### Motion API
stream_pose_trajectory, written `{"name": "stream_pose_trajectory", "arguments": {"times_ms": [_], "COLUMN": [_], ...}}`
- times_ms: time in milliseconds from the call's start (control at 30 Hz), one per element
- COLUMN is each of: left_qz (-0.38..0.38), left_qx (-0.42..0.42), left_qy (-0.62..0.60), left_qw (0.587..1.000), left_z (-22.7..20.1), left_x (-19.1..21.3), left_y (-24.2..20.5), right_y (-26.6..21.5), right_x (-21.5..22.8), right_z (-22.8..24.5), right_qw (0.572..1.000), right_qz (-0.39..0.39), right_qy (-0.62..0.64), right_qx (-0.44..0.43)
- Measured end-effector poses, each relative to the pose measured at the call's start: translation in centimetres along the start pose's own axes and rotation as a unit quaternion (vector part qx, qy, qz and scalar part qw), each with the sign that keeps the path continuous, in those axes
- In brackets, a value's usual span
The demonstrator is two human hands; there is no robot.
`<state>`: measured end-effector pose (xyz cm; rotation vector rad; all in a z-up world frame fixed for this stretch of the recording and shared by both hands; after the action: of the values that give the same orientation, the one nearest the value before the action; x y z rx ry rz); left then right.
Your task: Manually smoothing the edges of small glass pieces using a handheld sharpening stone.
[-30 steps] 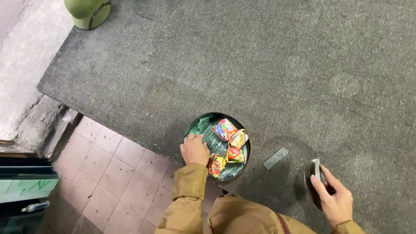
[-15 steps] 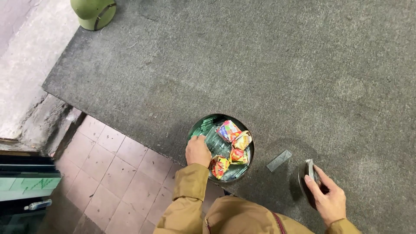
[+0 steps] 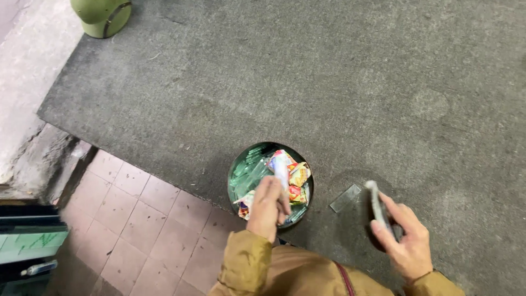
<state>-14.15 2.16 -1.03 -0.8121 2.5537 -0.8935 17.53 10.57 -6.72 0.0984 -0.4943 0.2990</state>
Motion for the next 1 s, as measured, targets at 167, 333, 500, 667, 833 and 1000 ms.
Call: {"name": "stream_pose_trajectory", "arguments": {"times_ms": [167, 333, 500, 667, 833, 1000], "left_qz": [0.115, 0.186, 0.339, 0.339, 0.270, 0.152], "left_qx": [0.041, 0.133, 0.151, 0.182, 0.210, 0.218], "left_qy": [-0.036, -0.174, -0.252, -0.248, -0.169, -0.148], "left_qw": [0.992, 0.958, 0.894, 0.889, 0.924, 0.953], "left_z": [3.7, 6.4, 8.5, 8.9, 9.1, 9.3], "left_x": [-5.2, -7.9, -9.4, -10.3, -10.7, -11.4], "left_y": [-0.6, -2.0, -2.9, -2.0, -3.4, -3.1], "right_y": [0.2, 0.3, 3.2, 1.1, 2.9, -0.5], "right_x": [-0.1, -1.3, -0.1, -0.3, 1.6, 1.1], "right_z": [9.2, 10.4, 8.1, 10.8, 8.4, 10.4], "right_qw": [0.958, 0.919, 0.957, 0.910, 0.957, 0.937], "right_qz": [0.065, 0.049, -0.019, 0.054, 0.000, 0.039], "right_qy": [-0.035, -0.039, -0.018, -0.019, -0.051, -0.038], "right_qx": [0.276, 0.390, 0.289, 0.410, 0.286, 0.345]}}
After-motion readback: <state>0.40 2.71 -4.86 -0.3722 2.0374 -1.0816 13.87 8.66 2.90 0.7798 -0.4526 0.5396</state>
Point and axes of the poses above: each hand's wrist, its own y-axis towards the middle knuckle, its own x-axis out of the back of the hand, z = x × y, the point moved 5 cm from there along y, towards the middle knuckle, and after that the axes turned 4 degrees about x, right-handed, at the moved point
